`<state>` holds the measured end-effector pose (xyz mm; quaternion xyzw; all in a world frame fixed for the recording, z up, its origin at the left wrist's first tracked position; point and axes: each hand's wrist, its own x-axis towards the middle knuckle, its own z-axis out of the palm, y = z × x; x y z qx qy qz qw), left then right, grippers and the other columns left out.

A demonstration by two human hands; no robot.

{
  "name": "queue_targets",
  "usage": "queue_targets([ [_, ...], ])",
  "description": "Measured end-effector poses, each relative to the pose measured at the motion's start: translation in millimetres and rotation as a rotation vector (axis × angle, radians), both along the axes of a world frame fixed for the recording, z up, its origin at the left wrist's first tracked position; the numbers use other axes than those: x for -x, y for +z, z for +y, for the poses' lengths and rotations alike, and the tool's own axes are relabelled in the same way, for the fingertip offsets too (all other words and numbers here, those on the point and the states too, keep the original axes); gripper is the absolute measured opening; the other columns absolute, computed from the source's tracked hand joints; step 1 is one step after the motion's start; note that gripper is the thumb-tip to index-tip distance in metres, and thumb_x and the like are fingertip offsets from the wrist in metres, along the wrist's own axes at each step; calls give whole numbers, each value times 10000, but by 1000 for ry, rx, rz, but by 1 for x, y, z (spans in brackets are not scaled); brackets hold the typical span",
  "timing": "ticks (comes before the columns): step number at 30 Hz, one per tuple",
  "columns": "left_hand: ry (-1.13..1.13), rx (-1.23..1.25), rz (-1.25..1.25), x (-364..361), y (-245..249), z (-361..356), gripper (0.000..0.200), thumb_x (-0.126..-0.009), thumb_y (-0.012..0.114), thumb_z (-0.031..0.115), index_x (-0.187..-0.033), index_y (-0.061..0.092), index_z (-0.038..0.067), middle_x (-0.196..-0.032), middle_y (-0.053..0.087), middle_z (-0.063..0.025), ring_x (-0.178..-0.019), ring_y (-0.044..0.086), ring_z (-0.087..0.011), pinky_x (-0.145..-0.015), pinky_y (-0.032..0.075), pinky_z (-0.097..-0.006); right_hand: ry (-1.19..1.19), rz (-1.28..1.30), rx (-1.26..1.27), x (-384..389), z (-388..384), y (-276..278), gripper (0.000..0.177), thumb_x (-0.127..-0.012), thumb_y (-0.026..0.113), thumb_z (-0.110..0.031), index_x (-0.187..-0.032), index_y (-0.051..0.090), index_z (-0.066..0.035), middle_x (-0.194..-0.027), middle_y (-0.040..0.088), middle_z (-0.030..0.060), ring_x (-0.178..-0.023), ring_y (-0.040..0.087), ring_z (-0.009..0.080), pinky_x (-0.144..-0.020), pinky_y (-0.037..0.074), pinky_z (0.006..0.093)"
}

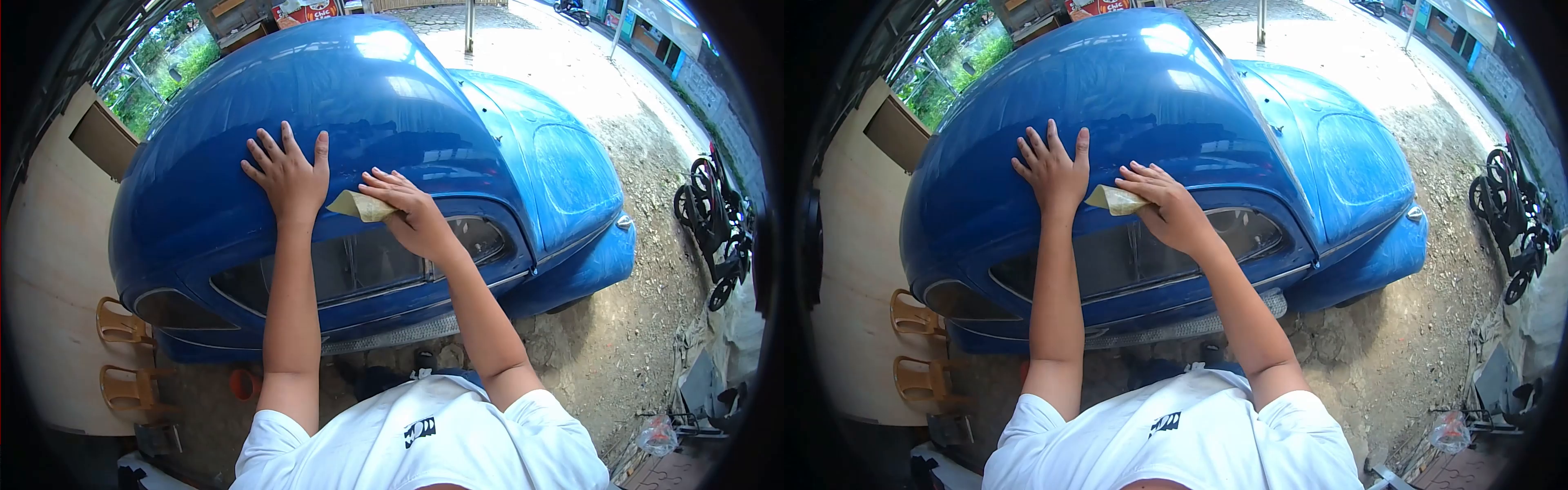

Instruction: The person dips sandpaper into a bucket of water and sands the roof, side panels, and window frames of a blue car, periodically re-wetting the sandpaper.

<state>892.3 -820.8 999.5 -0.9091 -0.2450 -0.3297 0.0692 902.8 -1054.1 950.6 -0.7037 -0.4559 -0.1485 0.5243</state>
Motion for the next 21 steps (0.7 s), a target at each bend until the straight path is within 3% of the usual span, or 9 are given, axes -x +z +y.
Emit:
queue_targets([
  [1,-2,-1,6,1,1,-1,910,-1063,296,762,-1660,382,81,-1703,292,-323,-1617,175,-501,-1278,73,-693,97,156,-127,-3,-10,5,393,-1028,688,-109,-1415,679,-37,-1446,684,164,-1401,609,294,-1221,414,420],
  [3,2,-15,12,2,-2,-1,925,-1056,296,776,-1661,381,81,-1706,290,-318,-1617,176,-499,-1278,72,-693,-88,560,-353,-10,-38,21,356,-1118,620,-218,-1376,685,18,-1077,756,58,-988,639,79,-895,509,255],
  [4,6,-16,14,2,-2,-1,926,-1055,299,777,-1661,381,82,-1706,290,-317,-1618,175,-499,-1278,74,-693,-153,598,-539,-19,-53,25,397,-1130,608,-276,-1366,688,33,-953,714,15,-874,603,65,-811,497,242],
  [7,14,-23,2,-1,-3,0,922,-1053,315,774,-1662,381,85,-1703,295,-317,-1616,178,-501,-1277,81,-694,-810,-178,-441,-35,-72,38,416,-1103,562,-138,-1500,593,-17,-1463,635,255,-1416,584,328,-1193,408,437],
  [9,19,-34,-8,-3,-6,1,914,-1056,325,767,-1662,380,85,-1700,300,-319,-1613,178,-508,-1277,83,-694,-760,-265,-189,-31,-69,37,501,-1070,560,-105,-1567,524,-53,-1657,422,279,-1594,335,398,-1306,226,515],
  [11,-6,-18,-48,-7,-7,-6,828,-1067,435,680,-1631,427,74,-1693,309,-325,-1607,178,-525,-1276,88,-699,-610,-86,180,-35,-52,17,623,-1112,521,-460,-1598,489,-71,-1691,395,226,-1603,312,382,-1320,206,517],
  [13,-52,11,-71,-15,-5,-22,784,-1066,492,631,-1611,456,68,-1690,313,-328,-1604,176,-534,-1277,88,-698,-661,-222,402,-32,-43,2,771,-1110,405,-614,-1640,413,-54,-1711,353,229,-1627,254,365,-1333,172,495],
  [17,-366,-75,-129,-35,-3,-70,725,-1071,528,566,-1585,484,56,-1687,323,-325,-1612,167,-517,-1306,120,-628,-599,73,235,-49,-52,12,827,-1120,315,-637,-1688,289,-37,-1747,276,218,-1647,192,347,-1343,133,475],
  [21,-336,-150,-24,-50,-1,-89,679,-1096,463,570,-1583,515,99,-1663,378,-320,-1613,217,-479,-1314,150,-589,-626,87,308,-68,-35,3,772,-1140,300,-585,-1696,278,-50,-1756,256,215,-1649,189,343,-1346,111,466],
])
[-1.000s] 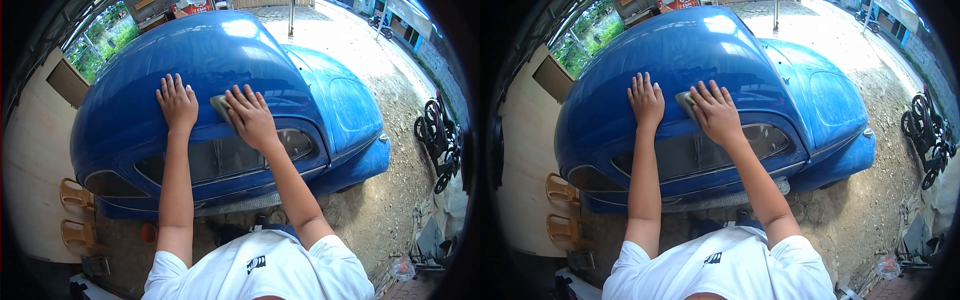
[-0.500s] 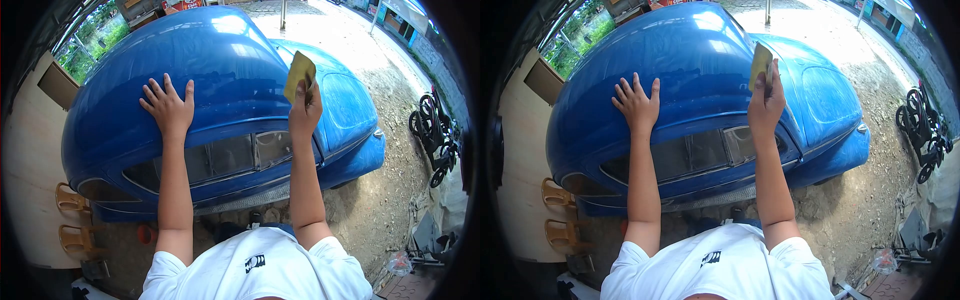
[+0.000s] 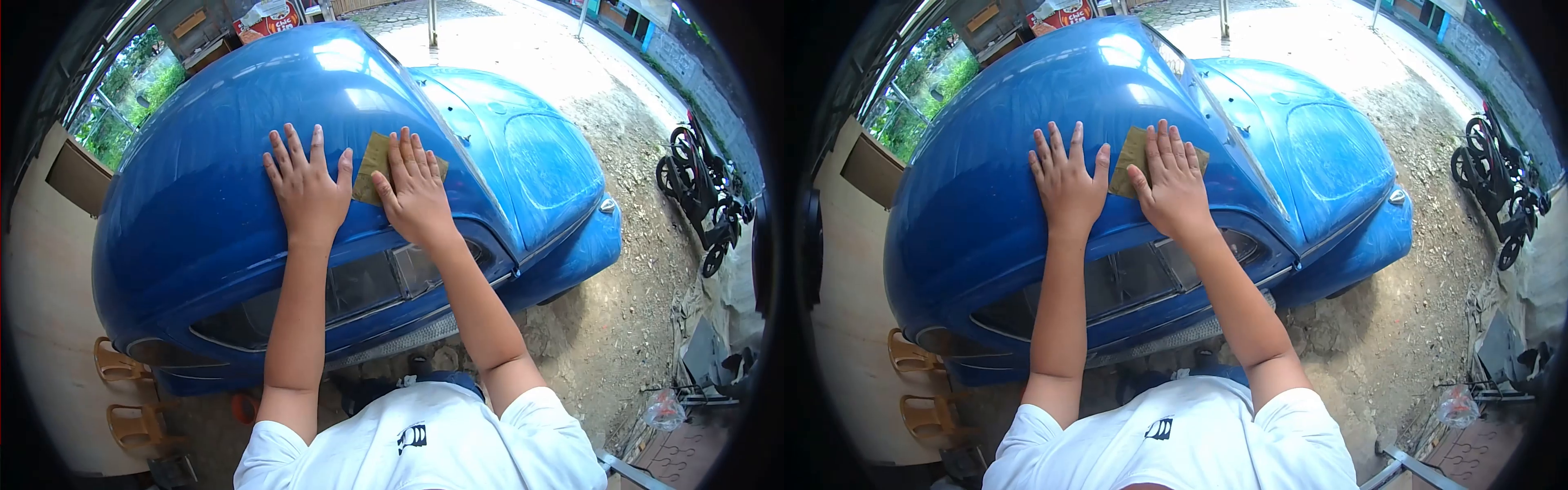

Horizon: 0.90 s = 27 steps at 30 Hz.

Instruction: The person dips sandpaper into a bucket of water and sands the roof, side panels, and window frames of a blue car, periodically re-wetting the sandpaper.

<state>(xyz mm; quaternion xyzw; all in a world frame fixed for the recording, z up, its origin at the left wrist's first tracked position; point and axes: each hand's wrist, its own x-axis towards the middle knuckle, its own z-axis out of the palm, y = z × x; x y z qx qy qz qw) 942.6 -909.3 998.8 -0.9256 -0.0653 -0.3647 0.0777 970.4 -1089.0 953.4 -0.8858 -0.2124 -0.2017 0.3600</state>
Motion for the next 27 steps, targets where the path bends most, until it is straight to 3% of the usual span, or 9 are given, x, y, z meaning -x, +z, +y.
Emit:
queue_targets([
  [6,29,-4,19,2,2,-4,650,-1108,438,556,-1577,528,115,-1654,410,-299,-1594,304,-434,-1315,175,-564,-351,180,-20,-71,-13,3,758,-1104,395,-595,-1661,384,-81,-1727,341,199,-1614,268,407,-1316,189,535],
  [9,26,3,17,1,3,-4,612,-1127,411,518,-1575,530,119,-1655,419,-284,-1591,314,-425,-1316,179,-559,-104,-145,87,-32,14,11,760,-1088,423,-613,-1657,406,-109,-1723,355,188,-1608,275,417,-1320,187,526],
  [12,24,5,20,0,0,0,588,-1145,375,483,-1573,530,111,-1651,429,-277,-1582,332,-423,-1314,187,-560,85,-154,101,-21,4,13,639,-1126,385,-523,-1646,440,-157,-1725,374,131,-1612,296,349,-1329,185,490],
  [18,21,28,-3,0,1,-2,615,-1161,329,492,-1573,516,76,-1650,444,-251,-1588,334,-392,-1319,187,-543,-177,-76,12,-58,9,13,521,-1149,398,-366,-1603,502,-132,-1661,472,152,-1570,373,372,-1302,252,498],
  [20,-15,76,-33,0,-2,1,643,-1164,309,497,-1572,503,39,-1647,450,-244,-1590,336,-376,-1322,187,-532,130,-286,50,-23,28,17,501,-1147,418,-337,-1589,512,-120,-1648,486,153,-1559,386,383,-1299,262,496],
  [22,-65,145,-66,2,0,1,670,-1163,302,494,-1558,493,-12,-1631,464,-259,-1583,348,-382,-1321,198,-534,276,-235,54,-17,12,22,514,-1153,392,-341,-1609,487,-124,-1671,457,150,-1576,362,375,-1309,248,490],
  [25,-48,130,-54,0,1,-1,697,-1162,286,505,-1553,483,-37,-1622,473,-265,-1578,357,-383,-1323,200,-530,-154,-1,-31,-81,-23,3,550,-1156,355,-370,-1635,447,-116,-1699,408,160,-1592,328,380,-1314,238,496],
  [26,-22,107,-38,2,-1,-1,703,-1162,280,512,-1553,481,-36,-1622,473,-264,-1577,359,-382,-1324,198,-527,-201,195,-102,-100,-29,-5,556,-1154,362,-373,-1637,442,-111,-1698,405,170,-1589,332,385,-1309,246,504],
  [27,-19,107,-32,4,-3,-1,704,-1163,270,513,-1558,475,-33,-1628,469,-253,-1582,350,-375,-1325,195,-526,-168,103,-45,-92,-25,-3,558,-1154,365,-374,-1641,436,-110,-1702,402,161,-1592,328,381,-1310,243,500],
])
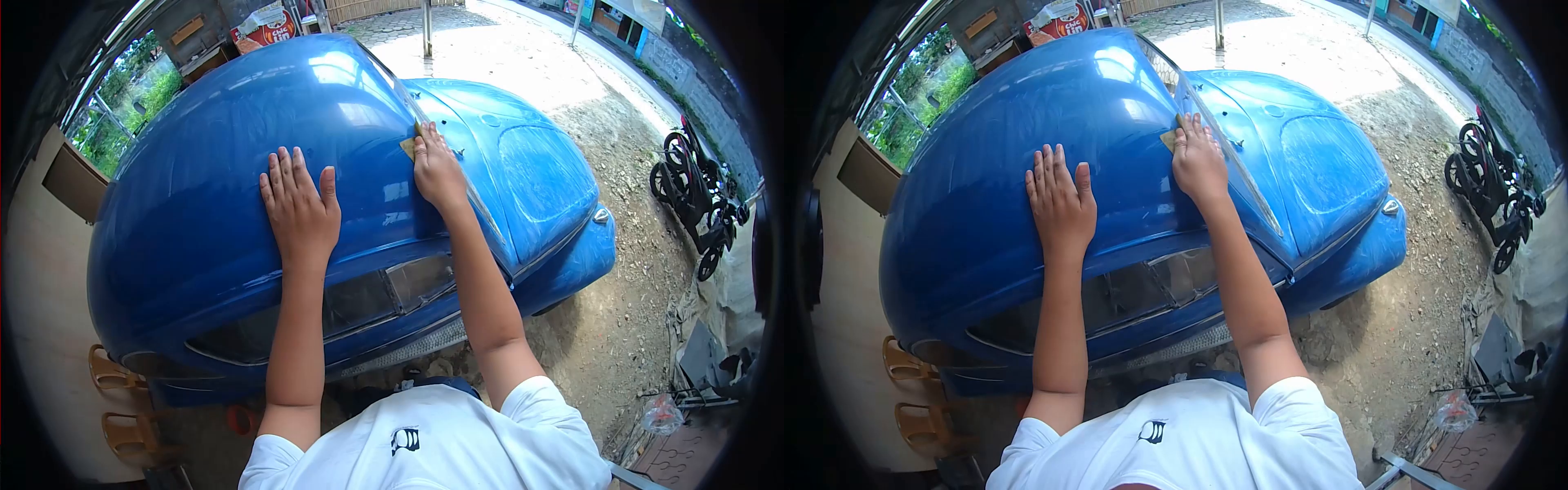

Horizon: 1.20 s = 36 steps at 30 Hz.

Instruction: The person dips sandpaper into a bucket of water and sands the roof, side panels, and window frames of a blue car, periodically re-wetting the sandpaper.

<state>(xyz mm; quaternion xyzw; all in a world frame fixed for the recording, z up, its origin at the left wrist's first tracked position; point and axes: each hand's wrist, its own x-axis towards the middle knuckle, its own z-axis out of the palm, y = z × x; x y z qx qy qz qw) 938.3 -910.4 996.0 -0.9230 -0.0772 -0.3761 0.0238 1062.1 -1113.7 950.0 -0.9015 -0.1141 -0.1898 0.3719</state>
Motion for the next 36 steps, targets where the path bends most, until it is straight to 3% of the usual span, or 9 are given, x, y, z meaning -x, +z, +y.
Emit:
queue_targets([
  [4,-100,114,-83,-5,3,1,744,-1153,250,560,-1567,471,-18,-1630,473,-238,-1587,342,-373,-1330,181,-519,387,-340,203,89,52,15,564,-1155,393,-395,-1660,407,-143,-1733,367,94,-1620,282,330,-1326,200,472],
  [7,-394,384,-158,21,14,9,728,-1139,306,586,-1557,502,23,-1613,500,-232,-1584,351,-378,-1332,180,-515,464,-267,177,80,32,23,550,-1160,381,-388,-1668,399,-176,-1740,355,83,-1625,273,308,-1334,183,471],
  [9,-427,431,-172,32,35,24,679,-1133,370,574,-1533,542,53,-1601,520,-220,-1582,356,-381,-1330,186,-515,245,-190,138,46,16,17,543,-1163,365,-362,-1673,391,-177,-1745,345,83,-1624,270,322,-1330,186,492],
  [12,-146,256,-82,56,40,84,551,-1122,502,496,-1427,648,61,-1580,553,-205,-1570,374,-395,-1321,220,-524,-68,-134,79,33,39,9,555,-1151,384,-351,-1657,409,-125,-1724,381,121,-1606,299,383,-1313,217,514],
  [18,41,162,-81,58,22,133,536,-1127,501,456,-1462,633,60,-1630,496,-204,-1590,332,-397,-1322,228,-513,512,-390,246,145,127,29,546,-1157,393,-374,-1672,397,-195,-1746,351,55,-1623,276,323,-1334,165,497],
  [25,120,120,-126,57,16,119,532,-1152,411,392,-1439,629,1,-1601,514,-244,-1573,356,-417,-1318,234,-527,-17,-317,197,98,124,31,544,-1149,405,-357,-1657,419,-163,-1729,385,67,-1616,298,328,-1324,153,539],
  [31,66,323,-289,64,19,137,473,-1149,435,344,-1320,716,3,-1409,694,-208,-1475,501,-426,-1253,331,-548,568,-399,278,168,178,47,538,-1146,420,-368,-1659,420,-203,-1717,403,67,-1618,293,310,-1328,175,508],
  [33,64,324,-205,73,28,151,451,-1137,476,378,-1238,764,45,-1313,754,-138,-1406,571,-397,-1213,375,-527,514,-383,323,148,160,52,531,-1149,415,-366,-1656,425,-207,-1722,394,63,-1618,293,303,-1328,176,509],
  [36,-9,271,-199,80,36,168,394,-1110,555,389,-1143,801,83,-1228,799,-68,-1333,629,-340,-1165,420,-492,-28,-232,196,76,115,38,553,-1163,323,-368,-1647,436,-126,-1731,360,148,-1616,277,373,-1317,159,545],
])
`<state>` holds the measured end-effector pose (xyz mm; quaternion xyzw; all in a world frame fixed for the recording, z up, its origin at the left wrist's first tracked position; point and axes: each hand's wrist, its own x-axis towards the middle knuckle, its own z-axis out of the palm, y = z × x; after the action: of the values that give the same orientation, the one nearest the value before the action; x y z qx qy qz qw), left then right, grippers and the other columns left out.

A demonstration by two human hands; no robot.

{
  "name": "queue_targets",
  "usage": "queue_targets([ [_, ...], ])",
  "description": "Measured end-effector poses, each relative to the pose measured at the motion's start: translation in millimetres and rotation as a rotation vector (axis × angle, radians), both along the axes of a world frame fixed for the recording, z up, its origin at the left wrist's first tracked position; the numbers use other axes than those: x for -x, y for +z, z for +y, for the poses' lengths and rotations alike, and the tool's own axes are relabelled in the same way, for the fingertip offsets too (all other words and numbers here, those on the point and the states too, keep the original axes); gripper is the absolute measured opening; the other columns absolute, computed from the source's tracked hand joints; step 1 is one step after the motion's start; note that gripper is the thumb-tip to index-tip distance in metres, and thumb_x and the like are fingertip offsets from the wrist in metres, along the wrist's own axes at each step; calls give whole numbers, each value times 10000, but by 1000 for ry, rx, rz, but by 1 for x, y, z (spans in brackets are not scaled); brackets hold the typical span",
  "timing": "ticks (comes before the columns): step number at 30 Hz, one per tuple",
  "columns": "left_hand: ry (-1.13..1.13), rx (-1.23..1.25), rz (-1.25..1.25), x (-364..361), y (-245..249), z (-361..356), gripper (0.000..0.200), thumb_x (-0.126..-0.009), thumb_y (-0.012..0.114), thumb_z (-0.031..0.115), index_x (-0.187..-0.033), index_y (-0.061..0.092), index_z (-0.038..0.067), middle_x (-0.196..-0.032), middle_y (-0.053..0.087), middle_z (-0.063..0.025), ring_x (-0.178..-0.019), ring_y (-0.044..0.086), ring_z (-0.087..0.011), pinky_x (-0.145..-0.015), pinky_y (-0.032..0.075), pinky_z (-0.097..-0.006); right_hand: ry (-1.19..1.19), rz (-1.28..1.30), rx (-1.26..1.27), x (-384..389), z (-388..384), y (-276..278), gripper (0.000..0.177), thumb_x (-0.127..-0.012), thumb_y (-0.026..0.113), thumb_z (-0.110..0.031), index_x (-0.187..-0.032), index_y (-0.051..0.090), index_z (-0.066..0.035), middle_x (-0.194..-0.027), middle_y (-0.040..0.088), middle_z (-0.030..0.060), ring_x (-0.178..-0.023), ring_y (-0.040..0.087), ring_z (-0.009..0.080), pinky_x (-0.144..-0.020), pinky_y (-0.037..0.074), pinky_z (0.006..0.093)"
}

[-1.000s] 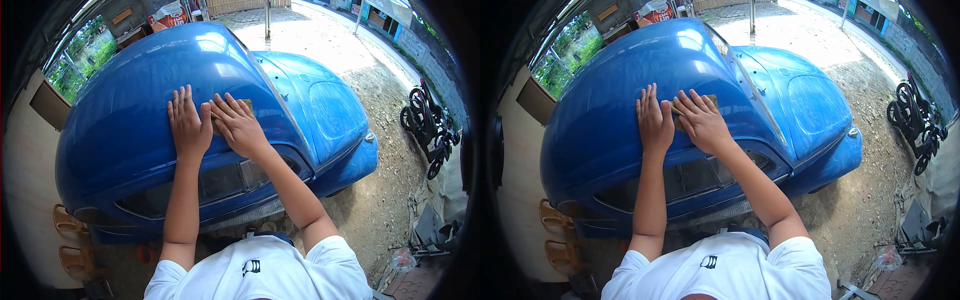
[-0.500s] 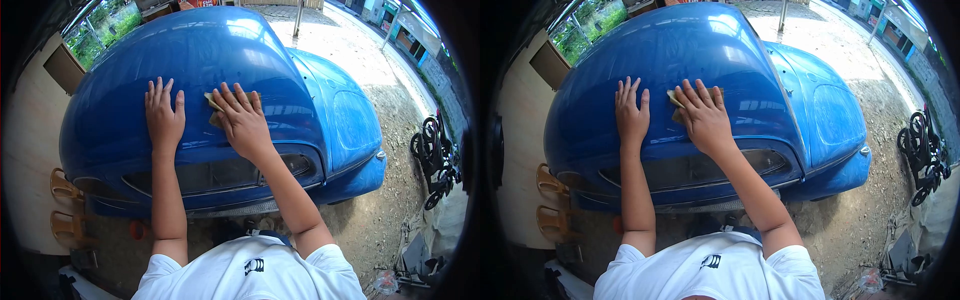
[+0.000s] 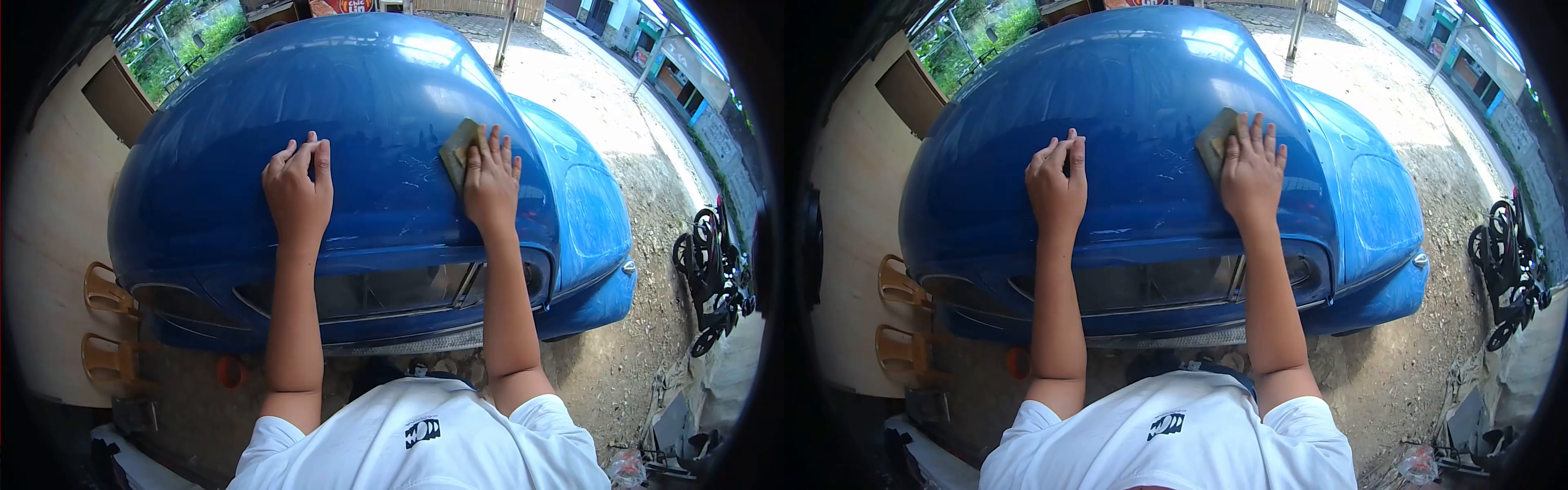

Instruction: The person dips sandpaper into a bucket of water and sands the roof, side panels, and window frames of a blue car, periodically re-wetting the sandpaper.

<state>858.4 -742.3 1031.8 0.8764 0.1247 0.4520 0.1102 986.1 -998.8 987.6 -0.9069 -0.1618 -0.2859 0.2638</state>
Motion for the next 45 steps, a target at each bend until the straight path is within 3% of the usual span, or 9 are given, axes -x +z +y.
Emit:
queue_targets([
  [9,-16,5,-176,-1,-4,0,301,-1112,546,252,-1253,705,38,-1333,725,-156,-1314,624,-335,-1134,441,-492,263,-115,83,69,111,16,541,-1160,379,-342,-1631,450,-87,-1697,433,109,-1610,312,342,-1327,166,506],
  [14,-68,116,-167,4,-4,8,409,-1149,465,371,-1249,700,51,-1346,711,-147,-1363,592,-334,-1176,409,-492,512,545,-745,37,55,48,570,-1171,376,-407,-1584,503,-36,-1639,468,242,-1590,351,360,-1325,171,498],
  [16,-33,68,-110,5,-6,2,467,-1151,439,420,-1260,693,43,-1360,701,-159,-1383,573,-340,-1194,387,-499,369,380,-759,37,29,66,618,-1163,380,-463,-1591,492,-31,-1642,455,259,-1594,338,370,-1330,153,491],
  [18,26,-16,-66,1,-6,0,531,-1151,411,472,-1279,683,33,-1376,691,-170,-1406,551,-343,-1214,362,-505,148,-195,-434,41,16,76,676,-1152,373,-524,-1610,466,-35,-1662,430,249,-1610,301,371,-1336,130,485],
  [24,48,-65,-80,-1,-9,-1,604,-1147,387,516,-1315,674,12,-1359,703,-176,-1394,563,-352,-1212,366,-508,139,-68,242,47,72,24,823,-1115,287,-646,-1682,326,-50,-1744,312,187,-1646,203,348,-1340,102,506],
  [31,-256,176,227,23,39,44,571,-1146,407,473,-1235,728,10,-1296,746,-170,-1311,635,-376,-1171,427,-513,-49,-14,166,27,123,42,799,-1110,320,-621,-1665,369,-49,-1737,332,185,-1638,236,345,-1332,133,515],
  [35,217,-196,33,7,-13,82,637,-1153,353,496,-1453,618,0,-1560,555,-248,-1523,440,-401,-1296,272,-514,363,-127,197,59,180,39,692,-1134,326,-526,-1652,405,-74,-1730,362,150,-1630,262,339,-1329,167,509],
  [39,141,-76,145,14,0,74,708,-1139,349,553,-1527,544,-6,-1633,459,-271,-1583,347,-395,-1327,201,-511,392,-56,173,30,132,40,595,-1152,309,-444,-1677,379,-175,-1738,358,112,-1625,277,335,-1327,182,514],
  [45,213,-154,153,11,1,67,705,-1138,353,551,-1503,570,-11,-1627,468,-271,-1581,354,-390,-1325,208,-510,-107,137,75,-19,84,37,575,-1147,320,-390,-1652,430,-139,-1739,359,107,-1623,267,375,-1318,180,548],
])
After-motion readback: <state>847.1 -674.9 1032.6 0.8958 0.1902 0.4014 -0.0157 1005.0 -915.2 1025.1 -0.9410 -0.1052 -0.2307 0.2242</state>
